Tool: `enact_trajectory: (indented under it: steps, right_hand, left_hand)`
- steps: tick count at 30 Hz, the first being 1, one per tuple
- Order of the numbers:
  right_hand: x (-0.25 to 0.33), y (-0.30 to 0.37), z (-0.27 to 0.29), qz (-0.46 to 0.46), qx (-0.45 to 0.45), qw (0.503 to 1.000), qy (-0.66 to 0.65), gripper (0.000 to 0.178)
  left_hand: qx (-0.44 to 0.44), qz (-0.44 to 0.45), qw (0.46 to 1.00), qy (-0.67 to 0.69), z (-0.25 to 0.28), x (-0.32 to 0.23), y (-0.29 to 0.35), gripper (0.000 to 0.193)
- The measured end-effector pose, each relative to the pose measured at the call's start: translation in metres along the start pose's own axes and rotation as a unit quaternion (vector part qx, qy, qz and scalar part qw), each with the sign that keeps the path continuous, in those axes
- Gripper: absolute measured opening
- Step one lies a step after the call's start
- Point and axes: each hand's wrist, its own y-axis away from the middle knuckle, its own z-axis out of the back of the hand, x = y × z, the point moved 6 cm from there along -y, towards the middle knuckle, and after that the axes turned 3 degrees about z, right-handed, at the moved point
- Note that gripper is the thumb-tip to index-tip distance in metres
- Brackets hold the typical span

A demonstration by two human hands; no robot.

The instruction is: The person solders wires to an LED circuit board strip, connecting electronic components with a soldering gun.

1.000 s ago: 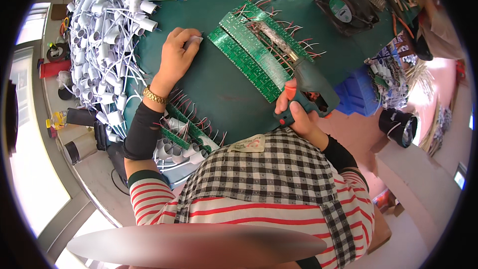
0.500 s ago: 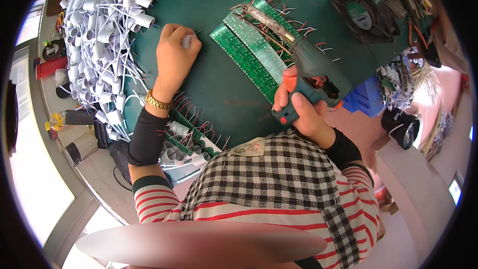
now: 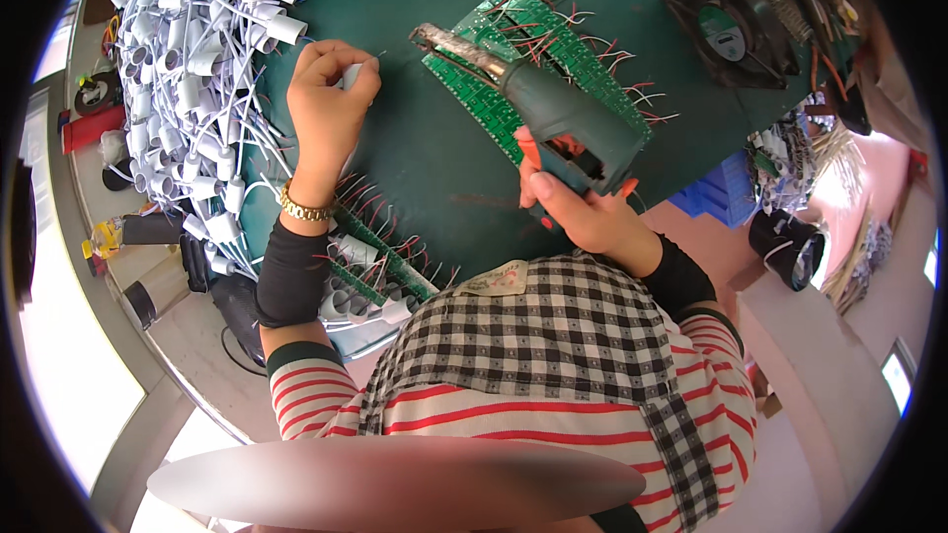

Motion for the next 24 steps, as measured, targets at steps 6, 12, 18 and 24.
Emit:
enact_trajectory:
  steps: [6,12,18,24]
  right_hand:
    - [-0.002,0.007,-0.007,0.022,0.057,0.992,0.112,0.037]
    - [0.002,0.012,-0.011,0.03,0.071,0.995,0.07,0.041]
    - [0.003,0.013,-0.012,0.055,0.098,0.989,0.095,0.044]
    - [0.002,0.02,-0.012,0.061,0.088,0.99,0.097,0.043]
  left_hand:
    - [-0.014,-0.011,0.997,0.076,0.002,-0.006,0.011,0.009]
    - [-0.021,-0.012,0.995,0.093,0.003,-0.016,0.013,0.01]
    - [-0.039,-0.06,0.994,0.084,0.005,-0.02,0.015,0.011]
    - [-0.053,-0.075,0.993,0.077,0.004,-0.023,0.023,0.011]
